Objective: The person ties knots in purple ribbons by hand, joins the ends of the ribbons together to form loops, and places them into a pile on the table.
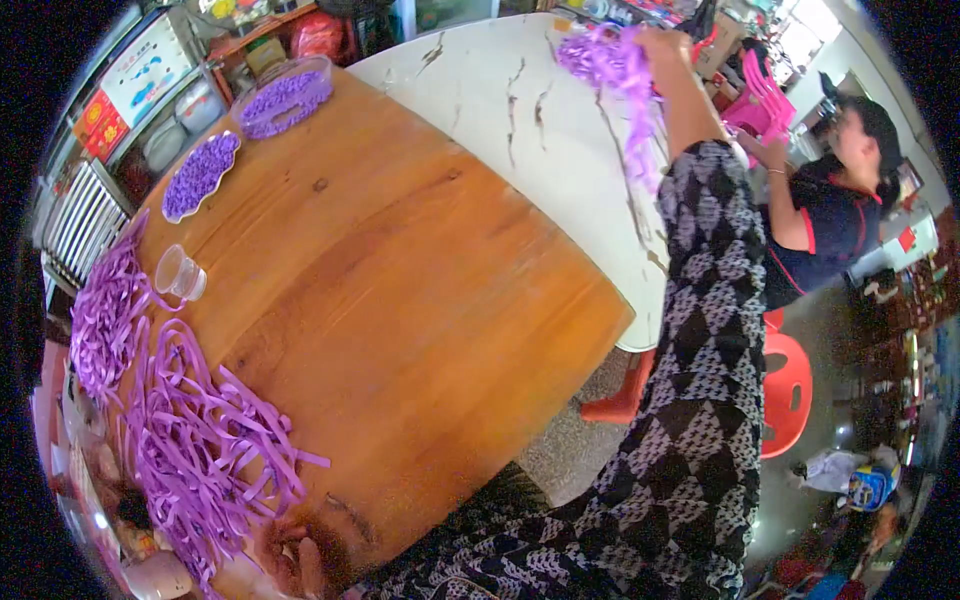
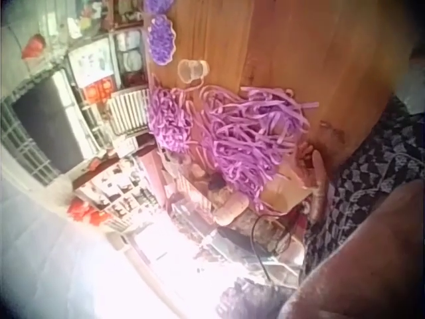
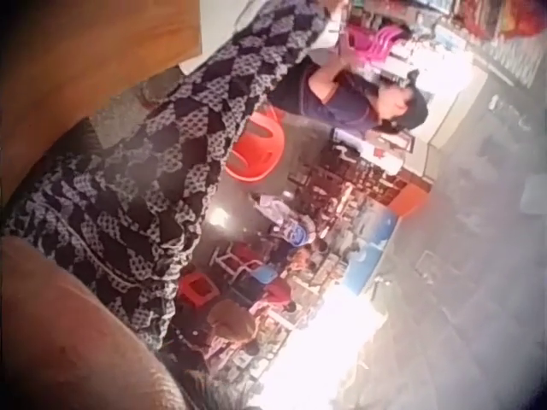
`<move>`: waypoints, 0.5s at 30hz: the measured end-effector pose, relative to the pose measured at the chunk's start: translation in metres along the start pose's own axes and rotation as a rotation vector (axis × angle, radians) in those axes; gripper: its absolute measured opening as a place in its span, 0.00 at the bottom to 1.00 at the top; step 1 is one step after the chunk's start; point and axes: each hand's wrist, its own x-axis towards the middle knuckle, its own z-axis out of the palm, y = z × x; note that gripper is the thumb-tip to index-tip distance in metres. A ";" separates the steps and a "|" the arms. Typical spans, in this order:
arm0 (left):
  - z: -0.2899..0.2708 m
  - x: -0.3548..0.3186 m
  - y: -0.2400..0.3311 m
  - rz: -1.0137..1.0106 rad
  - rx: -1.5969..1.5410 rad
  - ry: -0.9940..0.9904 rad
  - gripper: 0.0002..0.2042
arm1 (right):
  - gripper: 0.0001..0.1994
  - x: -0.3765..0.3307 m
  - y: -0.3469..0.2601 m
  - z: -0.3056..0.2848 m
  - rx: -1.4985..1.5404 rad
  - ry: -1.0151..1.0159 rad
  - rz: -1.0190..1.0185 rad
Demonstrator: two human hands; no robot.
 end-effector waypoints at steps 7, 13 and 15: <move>-0.012 -0.010 -0.015 0.006 -0.064 -0.039 0.26 | 0.09 0.024 0.099 -0.029 -0.850 -0.500 -0.424; -0.003 0.006 0.011 0.085 0.147 -0.128 0.19 | 0.11 -0.029 0.153 -0.015 -1.665 -0.417 -0.881; -0.006 -0.015 0.013 0.091 0.171 0.031 0.17 | 0.10 -0.137 0.089 0.106 -0.690 -0.407 -0.834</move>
